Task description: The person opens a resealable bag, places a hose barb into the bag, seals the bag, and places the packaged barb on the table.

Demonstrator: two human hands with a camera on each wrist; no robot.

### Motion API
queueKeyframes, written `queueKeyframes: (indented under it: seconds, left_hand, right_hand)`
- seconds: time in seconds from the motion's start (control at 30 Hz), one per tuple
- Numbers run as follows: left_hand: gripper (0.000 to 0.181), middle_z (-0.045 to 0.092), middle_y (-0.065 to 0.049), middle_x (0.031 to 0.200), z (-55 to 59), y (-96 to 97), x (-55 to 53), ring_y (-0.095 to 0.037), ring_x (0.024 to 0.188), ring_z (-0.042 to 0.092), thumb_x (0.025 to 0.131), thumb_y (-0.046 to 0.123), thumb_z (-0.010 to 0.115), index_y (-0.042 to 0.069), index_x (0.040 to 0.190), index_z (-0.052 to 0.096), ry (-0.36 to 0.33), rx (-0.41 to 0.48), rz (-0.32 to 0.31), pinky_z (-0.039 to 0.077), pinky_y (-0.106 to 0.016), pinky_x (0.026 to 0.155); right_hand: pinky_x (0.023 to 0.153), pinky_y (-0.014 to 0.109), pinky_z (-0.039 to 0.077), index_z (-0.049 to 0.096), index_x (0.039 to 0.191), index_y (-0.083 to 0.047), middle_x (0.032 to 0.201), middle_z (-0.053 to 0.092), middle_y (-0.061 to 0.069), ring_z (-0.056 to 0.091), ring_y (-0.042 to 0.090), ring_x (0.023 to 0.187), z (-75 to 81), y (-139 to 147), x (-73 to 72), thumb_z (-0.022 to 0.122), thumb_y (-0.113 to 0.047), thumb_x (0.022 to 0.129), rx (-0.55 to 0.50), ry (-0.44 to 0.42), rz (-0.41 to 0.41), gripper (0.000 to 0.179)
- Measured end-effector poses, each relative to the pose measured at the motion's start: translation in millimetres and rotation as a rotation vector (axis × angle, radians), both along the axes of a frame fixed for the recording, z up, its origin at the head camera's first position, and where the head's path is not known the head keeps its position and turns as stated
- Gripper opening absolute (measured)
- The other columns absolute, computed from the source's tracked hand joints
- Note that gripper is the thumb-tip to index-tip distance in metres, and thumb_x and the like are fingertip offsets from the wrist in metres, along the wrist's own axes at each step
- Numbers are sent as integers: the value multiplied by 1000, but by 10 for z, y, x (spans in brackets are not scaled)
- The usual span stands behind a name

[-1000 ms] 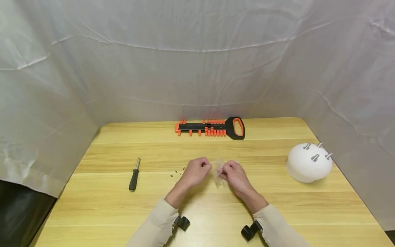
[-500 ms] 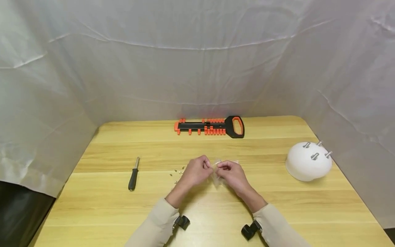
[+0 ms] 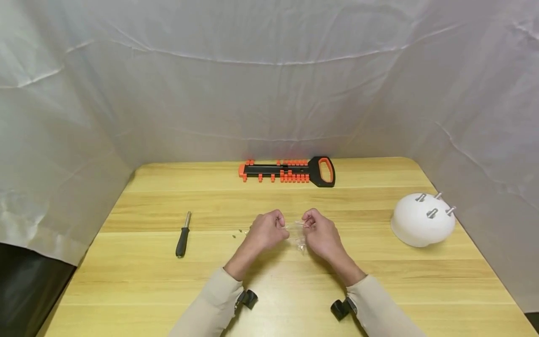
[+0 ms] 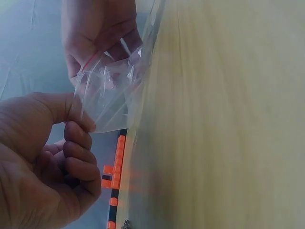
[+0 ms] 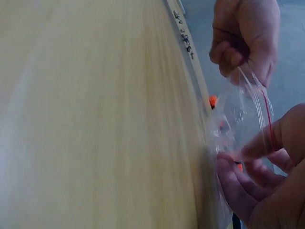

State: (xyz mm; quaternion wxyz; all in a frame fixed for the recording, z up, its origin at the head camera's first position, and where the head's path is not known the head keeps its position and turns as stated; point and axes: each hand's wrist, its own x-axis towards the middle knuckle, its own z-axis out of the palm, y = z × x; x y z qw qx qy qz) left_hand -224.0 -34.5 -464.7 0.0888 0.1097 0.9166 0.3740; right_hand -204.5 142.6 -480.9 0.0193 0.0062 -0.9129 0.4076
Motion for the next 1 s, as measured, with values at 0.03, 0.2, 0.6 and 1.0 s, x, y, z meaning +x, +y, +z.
queueKeyframes:
  seconds: [0.03, 0.2, 0.6, 1.0]
  left_hand:
    - [18, 55, 4, 67, -1, -5, 1, -9, 57, 49, 75, 12, 71, 17, 85, 57, 9, -5, -4, 41, -24, 53]
    - [14, 55, 2, 77, -15, -26, -1, -10, 67, 52, 81, 7, 63, 15, 88, 54, 122, 12, -72, 43, -23, 59]
    - [20, 64, 2, 79, 35, -65, 19, -9, 67, 55, 83, 8, 65, 14, 101, 73, 135, -84, -181, 45, -22, 58]
    - [25, 62, 2, 73, -40, -42, -30, -8, 62, 51, 73, -4, 63, 10, 93, 66, 201, -93, -123, 42, -20, 55]
  right_hand:
    - [68, 29, 44, 60, 105, -17, 89, 64, -1, 58, 13, 74, 2, 10, -6, 61, -11, 87, -1, -9, 8, 18]
    - [66, 29, 47, 58, 105, -18, 91, 69, 0, 63, 12, 74, -8, 52, -27, 62, -22, 92, -74, -72, 46, 14]
    - [74, 32, 53, 75, 95, -21, 100, 73, -1, 66, 13, 85, -58, 81, -53, 65, -17, 91, -64, -74, 81, 11]
    - [77, 32, 48, 66, 109, -18, 94, 64, 0, 57, 14, 84, -50, 91, -62, 73, -23, 87, 44, 8, 210, 24]
